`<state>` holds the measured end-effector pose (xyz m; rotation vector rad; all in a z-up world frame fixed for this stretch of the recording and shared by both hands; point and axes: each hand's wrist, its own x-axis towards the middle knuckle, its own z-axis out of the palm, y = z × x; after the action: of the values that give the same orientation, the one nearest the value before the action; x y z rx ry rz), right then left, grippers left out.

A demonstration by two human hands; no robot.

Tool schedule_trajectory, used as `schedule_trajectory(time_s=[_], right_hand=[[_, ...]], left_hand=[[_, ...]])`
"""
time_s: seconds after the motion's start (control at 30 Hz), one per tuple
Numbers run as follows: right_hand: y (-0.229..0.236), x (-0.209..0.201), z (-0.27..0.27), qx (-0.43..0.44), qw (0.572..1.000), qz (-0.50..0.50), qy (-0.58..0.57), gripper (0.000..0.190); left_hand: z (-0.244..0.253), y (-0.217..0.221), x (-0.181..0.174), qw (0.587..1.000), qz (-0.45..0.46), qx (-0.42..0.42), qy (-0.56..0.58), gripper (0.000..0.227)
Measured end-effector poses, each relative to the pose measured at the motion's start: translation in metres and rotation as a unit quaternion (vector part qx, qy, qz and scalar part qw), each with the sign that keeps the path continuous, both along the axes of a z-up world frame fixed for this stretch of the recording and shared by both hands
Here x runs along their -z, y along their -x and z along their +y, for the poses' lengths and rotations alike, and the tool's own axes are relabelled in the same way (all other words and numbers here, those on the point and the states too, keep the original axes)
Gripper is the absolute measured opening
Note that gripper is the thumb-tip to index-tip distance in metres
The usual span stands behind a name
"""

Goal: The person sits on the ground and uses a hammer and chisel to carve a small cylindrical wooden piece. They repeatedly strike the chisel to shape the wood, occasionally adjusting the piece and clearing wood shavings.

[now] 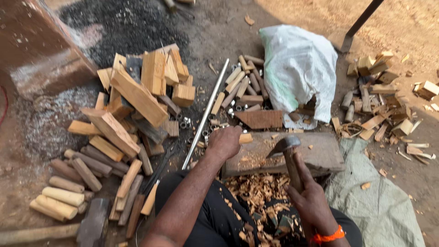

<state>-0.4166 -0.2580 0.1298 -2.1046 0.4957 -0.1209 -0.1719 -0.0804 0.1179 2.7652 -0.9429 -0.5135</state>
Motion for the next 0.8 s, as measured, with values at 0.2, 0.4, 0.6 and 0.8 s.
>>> schedule_trajectory(time_s=[0.2, 0.4, 0.6, 0.8], right_hand=[[0.001, -0.01, 0.008, 0.074, 0.987, 0.134, -0.058, 0.099], [-0.006, -0.022, 0.01, 0.062, 0.989, 0.114, -0.071, 0.1], [-0.004, -0.012, 0.004, 0.052, 0.992, 0.056, -0.099, 0.102], [0.016, 0.025, -0.016, -0.038, 0.928, -0.004, -0.37, 0.084]], left_hand=[[0.003, 0.019, 0.011, 0.999, -0.018, 0.03, 0.033, 0.039], [0.013, 0.024, 0.01, 0.994, -0.031, 0.06, 0.084, 0.038], [0.014, 0.02, 0.009, 0.995, 0.032, 0.031, 0.093, 0.04], [0.02, -0.004, 0.016, 0.843, 0.327, -0.112, 0.412, 0.04]])
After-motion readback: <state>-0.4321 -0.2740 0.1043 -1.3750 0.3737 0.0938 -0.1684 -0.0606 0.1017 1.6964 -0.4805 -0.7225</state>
